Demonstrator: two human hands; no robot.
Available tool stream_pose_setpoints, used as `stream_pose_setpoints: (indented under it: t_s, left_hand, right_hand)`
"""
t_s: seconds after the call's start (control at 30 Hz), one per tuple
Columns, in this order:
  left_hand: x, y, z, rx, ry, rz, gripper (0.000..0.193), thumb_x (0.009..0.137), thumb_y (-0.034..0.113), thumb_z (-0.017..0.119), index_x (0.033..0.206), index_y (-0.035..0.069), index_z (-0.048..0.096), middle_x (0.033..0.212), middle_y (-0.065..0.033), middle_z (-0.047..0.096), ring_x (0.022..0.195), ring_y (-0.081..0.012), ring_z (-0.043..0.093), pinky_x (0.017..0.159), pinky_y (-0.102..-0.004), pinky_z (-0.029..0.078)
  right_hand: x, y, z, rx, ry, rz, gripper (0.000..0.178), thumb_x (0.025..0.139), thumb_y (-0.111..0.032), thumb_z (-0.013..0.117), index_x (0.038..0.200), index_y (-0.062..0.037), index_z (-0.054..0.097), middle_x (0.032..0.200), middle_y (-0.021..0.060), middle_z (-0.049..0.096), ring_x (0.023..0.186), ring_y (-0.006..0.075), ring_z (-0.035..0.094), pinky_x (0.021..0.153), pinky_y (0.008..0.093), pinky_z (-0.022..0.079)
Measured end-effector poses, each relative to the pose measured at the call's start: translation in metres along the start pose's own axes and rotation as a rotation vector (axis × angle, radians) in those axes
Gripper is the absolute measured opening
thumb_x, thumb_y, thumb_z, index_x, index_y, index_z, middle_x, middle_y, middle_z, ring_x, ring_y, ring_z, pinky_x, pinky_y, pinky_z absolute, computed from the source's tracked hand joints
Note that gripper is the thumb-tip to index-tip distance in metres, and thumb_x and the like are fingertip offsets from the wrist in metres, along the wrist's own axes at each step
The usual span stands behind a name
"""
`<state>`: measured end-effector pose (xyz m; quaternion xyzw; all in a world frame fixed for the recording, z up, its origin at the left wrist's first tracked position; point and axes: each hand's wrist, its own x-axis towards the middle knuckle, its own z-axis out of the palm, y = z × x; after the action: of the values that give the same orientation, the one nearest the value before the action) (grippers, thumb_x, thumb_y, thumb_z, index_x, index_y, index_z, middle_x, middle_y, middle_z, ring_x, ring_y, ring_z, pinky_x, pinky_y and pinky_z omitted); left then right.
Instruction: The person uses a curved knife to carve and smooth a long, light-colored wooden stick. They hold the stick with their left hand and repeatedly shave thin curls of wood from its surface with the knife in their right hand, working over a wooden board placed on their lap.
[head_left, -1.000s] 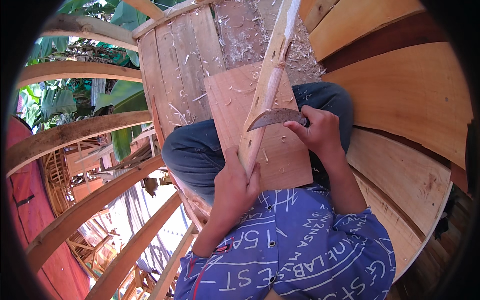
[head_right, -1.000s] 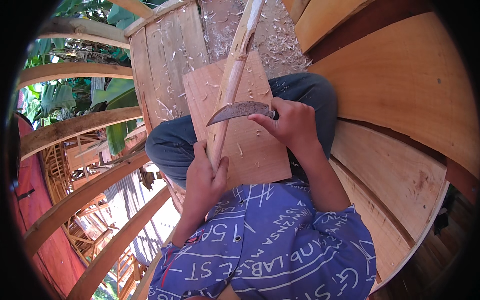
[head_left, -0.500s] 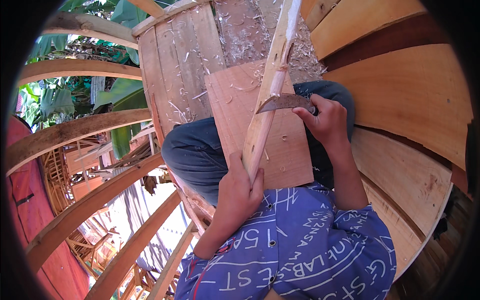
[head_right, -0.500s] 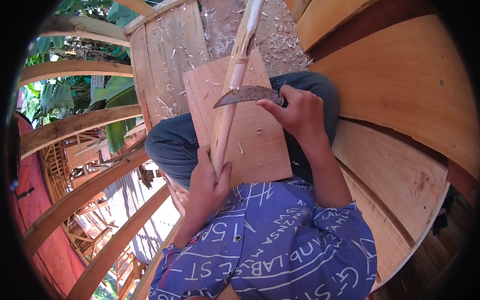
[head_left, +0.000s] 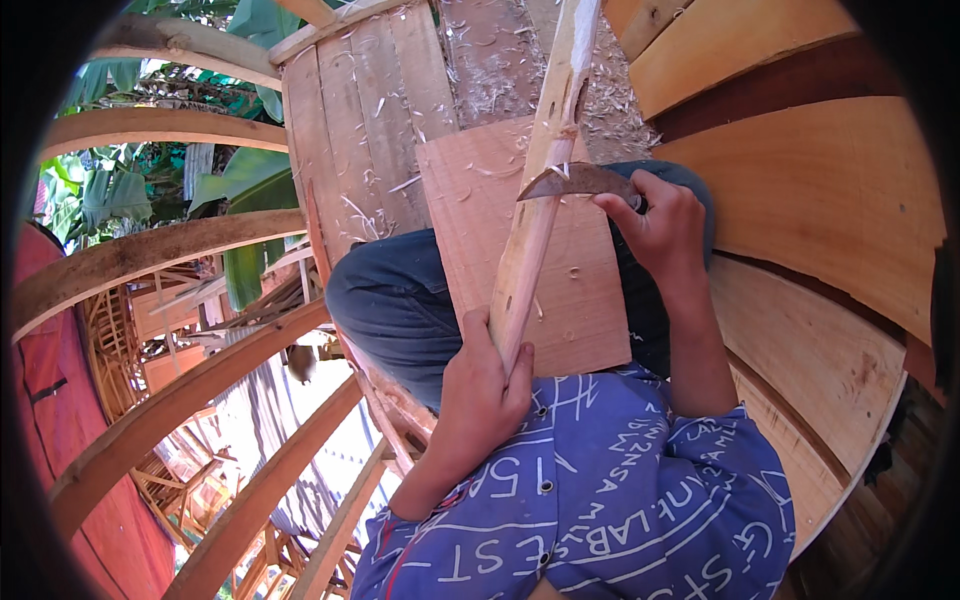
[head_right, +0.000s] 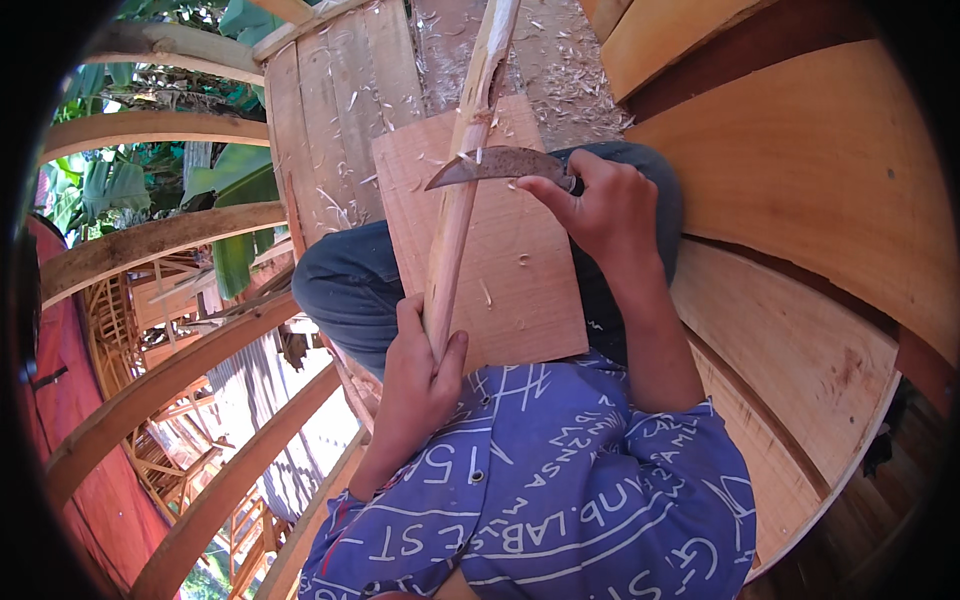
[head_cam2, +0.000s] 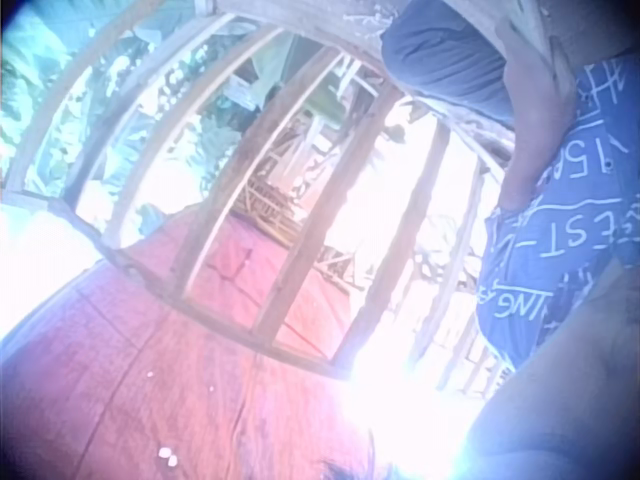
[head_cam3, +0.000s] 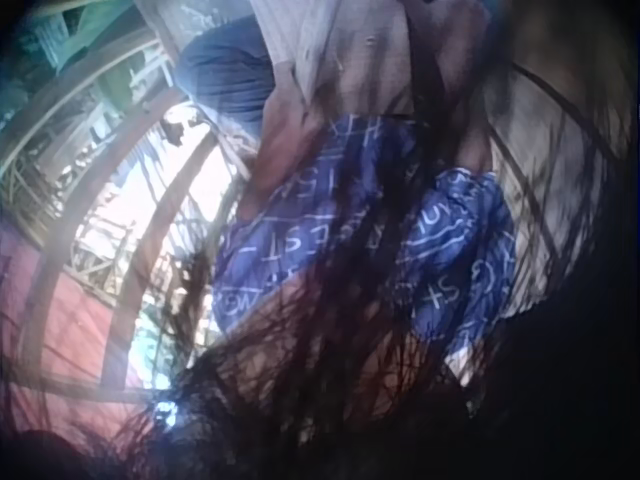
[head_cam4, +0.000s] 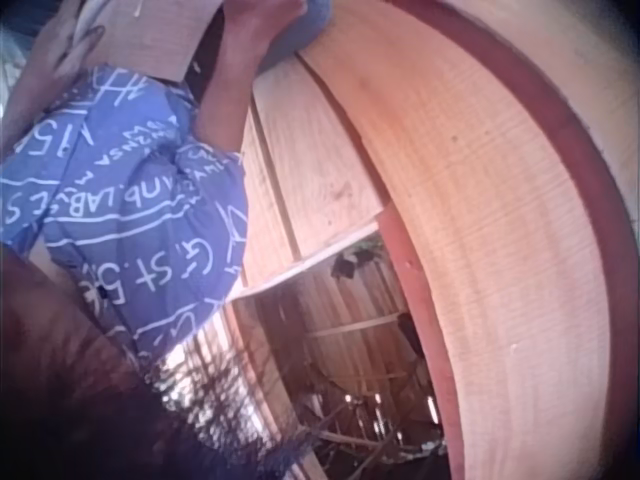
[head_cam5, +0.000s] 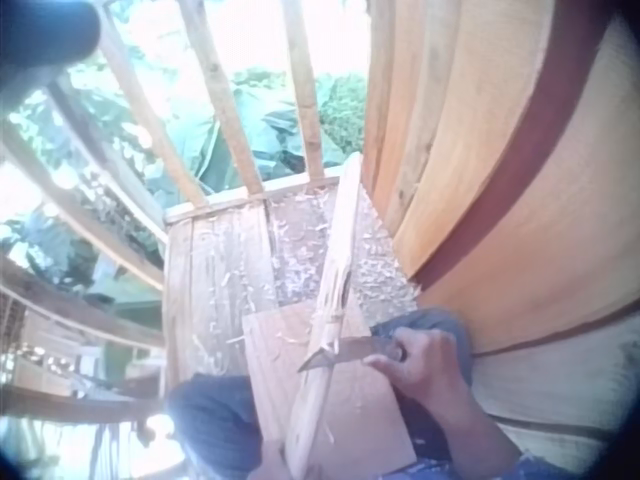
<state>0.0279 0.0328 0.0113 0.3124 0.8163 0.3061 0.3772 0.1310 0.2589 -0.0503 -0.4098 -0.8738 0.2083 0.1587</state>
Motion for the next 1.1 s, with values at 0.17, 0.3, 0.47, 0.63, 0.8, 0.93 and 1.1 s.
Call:
stream_pose_setpoints:
  t_s: [0.17, 0.3, 0.47, 0.63, 0.8, 0.93, 1.1]
  left_hand:
    - [0.005, -0.003, -0.006, 0.018, -0.001, -0.023, 0.041, 0.088, 0.013, 0.060, 0.118, -0.005, 0.038, 0.082, -0.0342, 0.059, 0.078, -0.0504, 0.061, 0.065, -0.0508, 0.048]
    - [-0.002, -0.007, -0.016, -0.006, -0.012, -0.055, 0.042, 0.089, 0.014, 0.059, 0.119, -0.004, 0.037, 0.084, -0.0331, 0.060, 0.080, -0.0494, 0.062, 0.067, -0.0488, 0.048]
    - [-0.014, 0.000, -0.026, -0.054, -0.058, -0.064, 0.043, 0.089, 0.014, 0.059, 0.121, -0.004, 0.037, 0.083, -0.0320, 0.061, 0.079, -0.0478, 0.064, 0.067, -0.0472, 0.049]
    - [-0.017, 0.001, -0.028, -0.032, -0.024, -0.016, 0.044, 0.089, 0.013, 0.059, 0.122, -0.004, 0.036, 0.080, -0.0303, 0.060, 0.075, -0.0471, 0.063, 0.066, -0.0463, 0.049]
    - [-0.015, 0.007, -0.032, -0.070, -0.042, -0.044, 0.045, 0.089, 0.012, 0.059, 0.123, -0.004, 0.035, 0.081, -0.0289, 0.060, 0.076, -0.0457, 0.064, 0.067, -0.0450, 0.049]
    - [-0.015, 0.006, -0.037, -0.097, -0.045, -0.065, 0.046, 0.089, 0.011, 0.059, 0.124, -0.005, 0.035, 0.084, -0.0288, 0.060, 0.079, -0.0447, 0.064, 0.069, -0.0439, 0.048]
    - [-0.021, 0.006, -0.036, -0.030, -0.005, 0.059, 0.045, 0.089, 0.010, 0.058, 0.124, -0.005, 0.035, 0.084, -0.0299, 0.060, 0.079, -0.0451, 0.064, 0.069, -0.0453, 0.048]
  right_hand:
    - [-0.006, -0.013, 0.003, 0.160, -0.094, 0.045, 0.062, 0.083, -0.060, 0.061, 0.064, -0.0017, 0.051, 0.055, 0.0190, 0.047, 0.054, 0.0398, 0.051, 0.048, 0.0425, 0.038]
    - [-0.030, -0.029, 0.003, 0.181, -0.154, -0.220, 0.059, 0.084, -0.061, 0.060, 0.065, -0.0051, 0.059, 0.054, 0.0147, 0.056, 0.053, 0.0343, 0.060, 0.048, 0.0417, 0.045]
    - [-0.006, -0.029, -0.015, 0.124, -0.083, -0.219, 0.053, 0.088, -0.056, 0.057, 0.071, -0.0061, 0.059, 0.056, 0.0134, 0.056, 0.054, 0.0335, 0.061, 0.046, 0.0403, 0.045]
    - [-0.016, -0.045, -0.008, 0.214, -0.067, -0.234, 0.046, 0.088, -0.049, 0.061, 0.073, -0.0054, 0.058, 0.058, 0.0147, 0.056, 0.055, 0.0342, 0.061, 0.047, 0.0407, 0.045]
    - [-0.023, -0.053, -0.013, 0.327, -0.087, -0.250, 0.040, 0.091, -0.041, 0.062, 0.075, -0.0045, 0.057, 0.059, 0.0156, 0.056, 0.056, 0.0353, 0.061, 0.048, 0.0411, 0.045]
    - [-0.017, -0.044, -0.011, 0.347, -0.019, -0.227, 0.040, 0.091, -0.042, 0.061, 0.076, -0.0044, 0.057, 0.059, 0.0158, 0.057, 0.056, 0.0356, 0.060, 0.048, 0.0415, 0.045]
    - [-0.011, -0.045, -0.021, 0.211, -0.051, -0.227, 0.043, 0.090, -0.044, 0.062, 0.075, -0.0046, 0.056, 0.058, 0.0145, 0.056, 0.052, 0.0342, 0.059, 0.047, 0.0400, 0.045]
